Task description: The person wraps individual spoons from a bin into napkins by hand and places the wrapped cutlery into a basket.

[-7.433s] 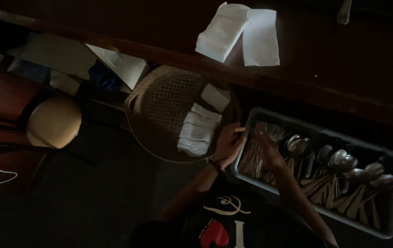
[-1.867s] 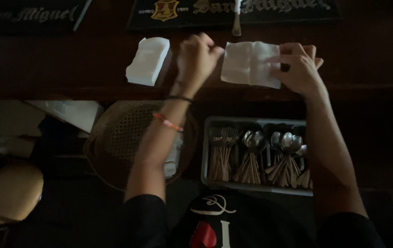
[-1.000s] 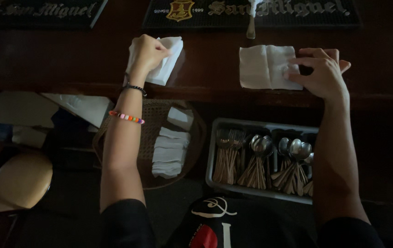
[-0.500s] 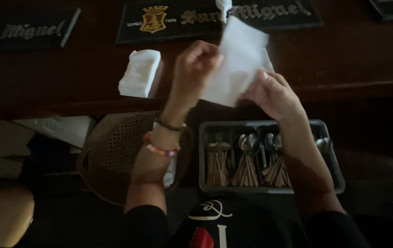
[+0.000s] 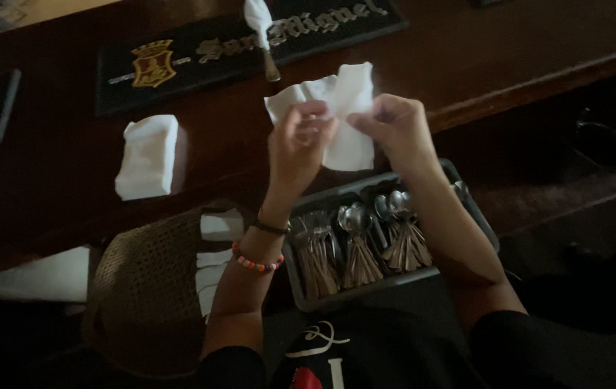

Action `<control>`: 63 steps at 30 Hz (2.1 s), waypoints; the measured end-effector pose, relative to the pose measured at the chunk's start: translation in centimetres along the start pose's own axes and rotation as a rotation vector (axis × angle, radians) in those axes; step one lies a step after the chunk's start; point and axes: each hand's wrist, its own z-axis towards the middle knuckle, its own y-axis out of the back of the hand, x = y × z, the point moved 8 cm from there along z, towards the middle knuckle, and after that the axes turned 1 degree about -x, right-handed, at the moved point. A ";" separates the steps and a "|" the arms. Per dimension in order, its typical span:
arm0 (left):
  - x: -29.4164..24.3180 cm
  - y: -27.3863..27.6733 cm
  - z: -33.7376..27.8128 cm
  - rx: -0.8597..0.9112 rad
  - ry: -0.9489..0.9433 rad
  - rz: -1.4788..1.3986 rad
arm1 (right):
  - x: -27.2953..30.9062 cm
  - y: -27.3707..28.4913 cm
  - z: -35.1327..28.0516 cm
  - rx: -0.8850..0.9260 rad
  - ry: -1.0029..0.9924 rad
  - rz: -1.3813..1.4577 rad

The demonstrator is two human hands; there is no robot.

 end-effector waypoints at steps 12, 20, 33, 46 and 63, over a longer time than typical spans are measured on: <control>4.1 -5.3 -0.2 0.381 0.416 -0.686 | -0.1 -2.0 0.5 0.218 0.199 -0.193; 5.8 -3.6 0.5 0.286 0.574 -0.698 | 1.4 -1.5 1.5 0.291 0.219 -0.369; -0.8 0.3 3.4 0.236 -0.296 0.198 | 0.9 1.8 3.9 0.002 -0.059 -0.036; -2.2 4.5 1.6 0.282 -0.257 0.885 | 3.8 8.9 5.8 -0.139 -0.125 -0.526; -0.2 -4.4 -4.8 0.519 -0.389 1.039 | 7.7 -5.9 12.5 0.246 0.137 -0.458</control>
